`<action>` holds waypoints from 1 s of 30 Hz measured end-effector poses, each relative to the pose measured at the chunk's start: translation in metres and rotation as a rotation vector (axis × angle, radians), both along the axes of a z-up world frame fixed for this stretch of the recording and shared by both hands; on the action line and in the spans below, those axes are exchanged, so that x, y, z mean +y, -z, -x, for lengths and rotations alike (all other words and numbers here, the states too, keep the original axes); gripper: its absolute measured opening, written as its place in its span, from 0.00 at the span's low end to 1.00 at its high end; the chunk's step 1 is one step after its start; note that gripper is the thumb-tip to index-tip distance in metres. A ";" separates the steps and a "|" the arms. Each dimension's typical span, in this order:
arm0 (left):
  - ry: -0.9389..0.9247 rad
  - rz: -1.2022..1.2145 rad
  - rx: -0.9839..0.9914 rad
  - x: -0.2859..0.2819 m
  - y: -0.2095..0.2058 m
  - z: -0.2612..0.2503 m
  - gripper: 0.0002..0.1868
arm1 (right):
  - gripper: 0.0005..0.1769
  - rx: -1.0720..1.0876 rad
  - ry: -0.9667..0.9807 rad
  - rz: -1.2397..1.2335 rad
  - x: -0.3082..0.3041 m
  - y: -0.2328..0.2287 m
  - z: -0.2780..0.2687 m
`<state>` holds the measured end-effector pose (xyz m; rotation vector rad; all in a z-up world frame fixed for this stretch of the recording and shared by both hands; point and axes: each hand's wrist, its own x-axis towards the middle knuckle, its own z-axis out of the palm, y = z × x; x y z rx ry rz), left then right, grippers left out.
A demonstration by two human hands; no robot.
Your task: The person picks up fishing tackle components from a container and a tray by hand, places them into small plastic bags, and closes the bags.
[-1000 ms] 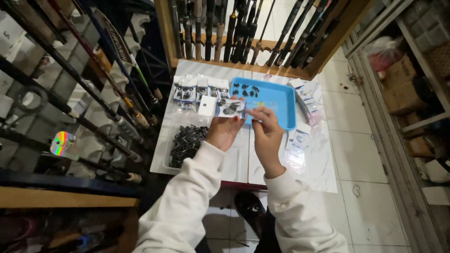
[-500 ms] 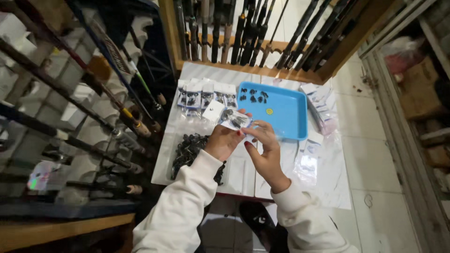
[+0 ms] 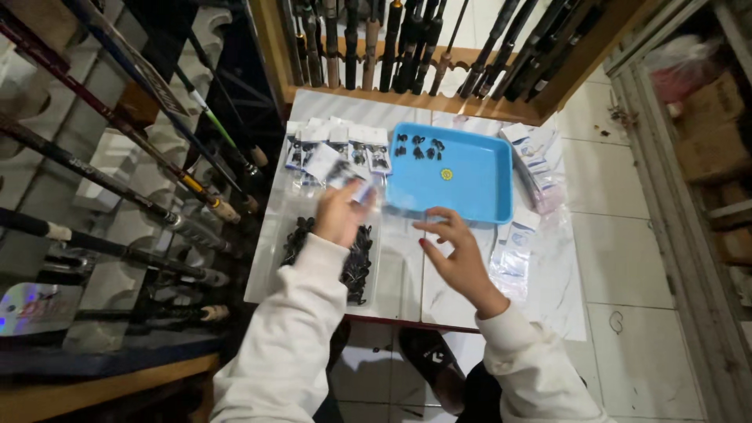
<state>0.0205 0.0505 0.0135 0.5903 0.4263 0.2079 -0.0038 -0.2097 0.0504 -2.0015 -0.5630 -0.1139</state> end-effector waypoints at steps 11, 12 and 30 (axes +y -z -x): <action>-0.216 -0.873 0.442 0.087 0.082 -0.075 0.30 | 0.15 -0.045 0.129 -0.012 -0.020 0.006 -0.021; -0.216 -1.072 0.513 0.104 0.114 -0.102 0.33 | 0.16 -0.080 0.130 0.032 -0.021 0.005 -0.020; -0.176 -1.579 0.627 0.073 0.016 -0.065 0.24 | 0.12 -0.232 0.327 0.349 -0.131 0.016 -0.027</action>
